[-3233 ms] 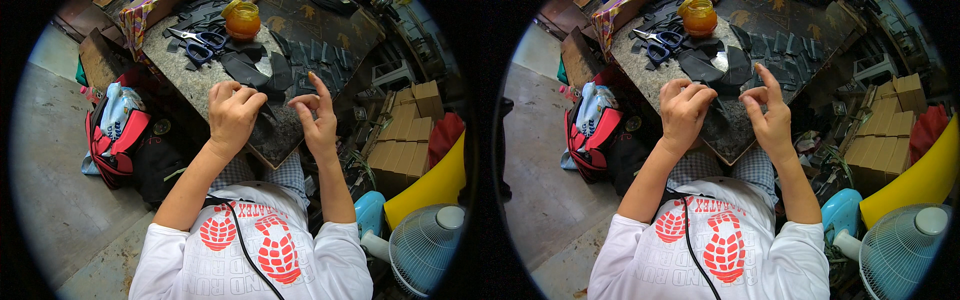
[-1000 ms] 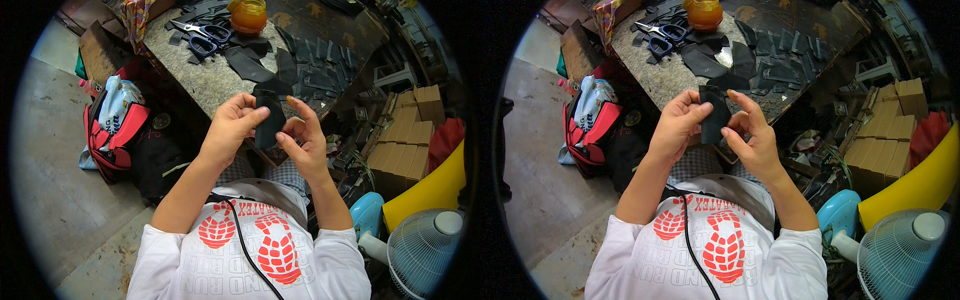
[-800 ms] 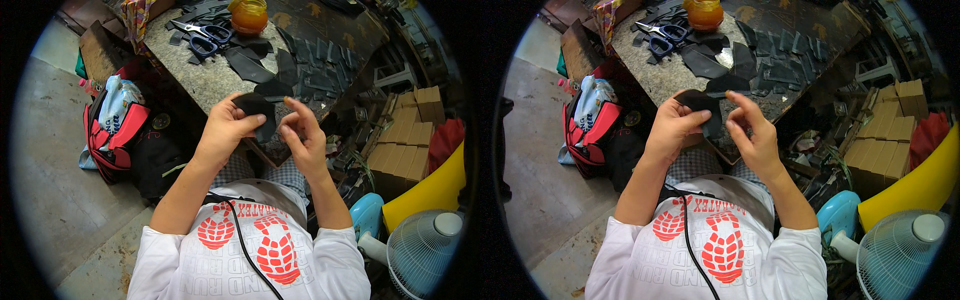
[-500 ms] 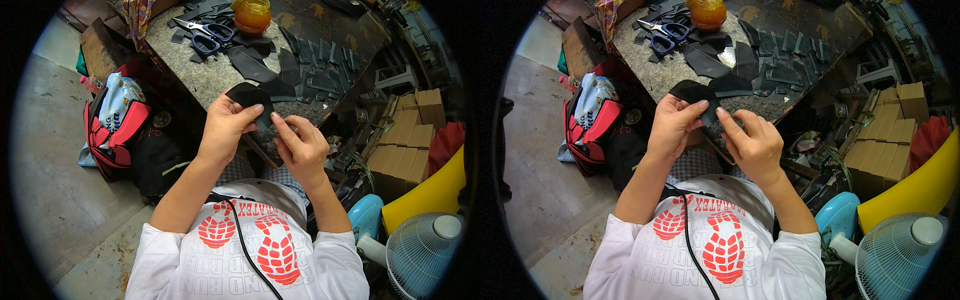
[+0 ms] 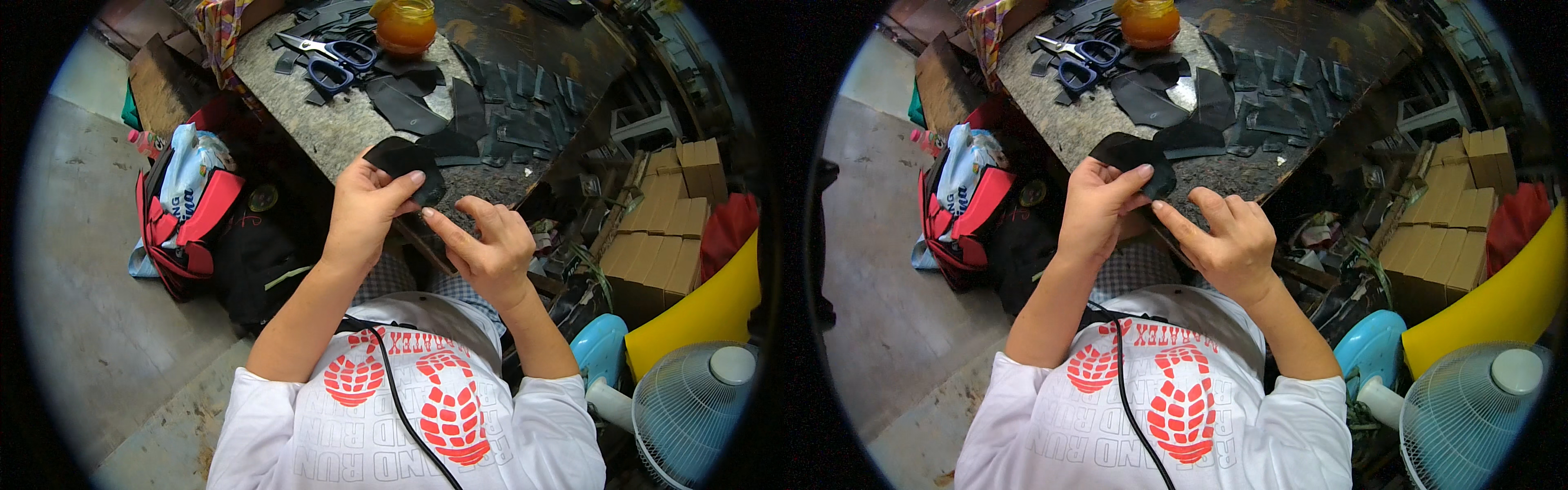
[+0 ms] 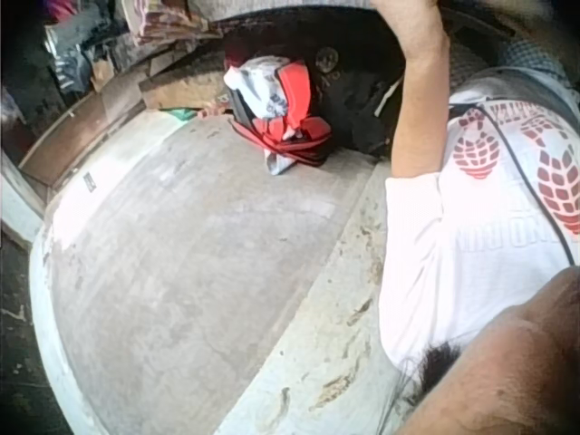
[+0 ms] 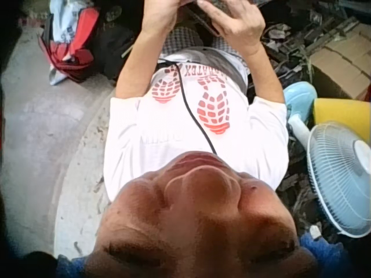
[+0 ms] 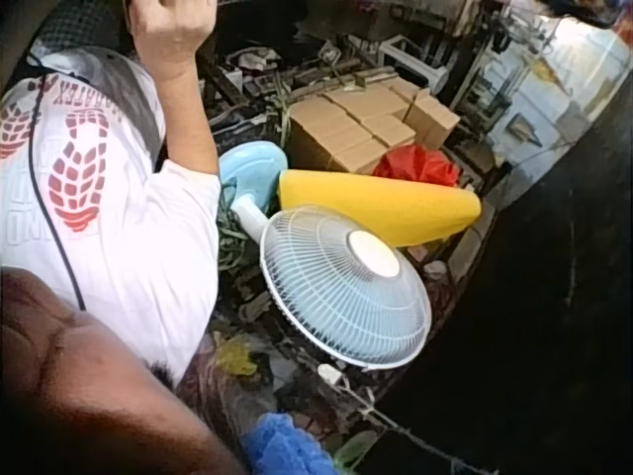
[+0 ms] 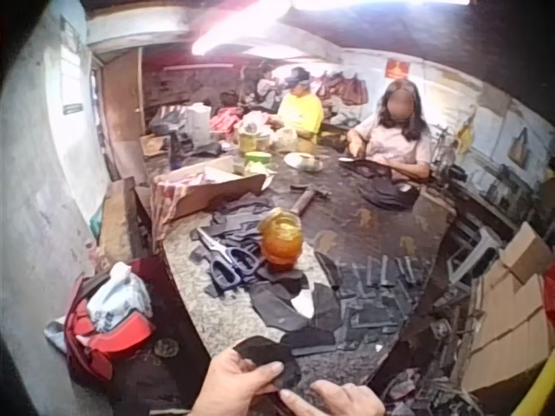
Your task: The person repeatedly picks up small black leather pieces, dips a finger into a jar of yellow adhesive, and applies the glue to the edges of each piece. The person then sets the glued pieces aside on the workbench.
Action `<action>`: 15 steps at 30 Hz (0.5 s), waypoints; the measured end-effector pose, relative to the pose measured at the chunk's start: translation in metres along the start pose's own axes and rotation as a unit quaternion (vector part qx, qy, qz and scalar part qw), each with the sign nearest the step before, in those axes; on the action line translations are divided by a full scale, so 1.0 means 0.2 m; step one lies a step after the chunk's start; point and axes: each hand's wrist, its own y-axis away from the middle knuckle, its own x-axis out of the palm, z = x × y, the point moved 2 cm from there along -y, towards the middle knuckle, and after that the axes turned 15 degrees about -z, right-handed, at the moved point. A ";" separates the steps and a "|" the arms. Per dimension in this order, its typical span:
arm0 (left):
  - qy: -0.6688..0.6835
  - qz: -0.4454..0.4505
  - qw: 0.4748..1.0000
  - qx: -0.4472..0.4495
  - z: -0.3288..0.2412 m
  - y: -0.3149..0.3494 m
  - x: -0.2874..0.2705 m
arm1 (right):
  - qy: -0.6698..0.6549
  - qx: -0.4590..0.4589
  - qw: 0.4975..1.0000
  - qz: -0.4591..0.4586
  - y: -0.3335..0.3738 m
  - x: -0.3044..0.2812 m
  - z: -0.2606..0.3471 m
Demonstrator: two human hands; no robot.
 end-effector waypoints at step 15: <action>-0.200 0.122 0.972 0.007 0.06 0.07 0.07 | -0.276 0.476 0.831 -0.078 0.07 -0.06 -0.34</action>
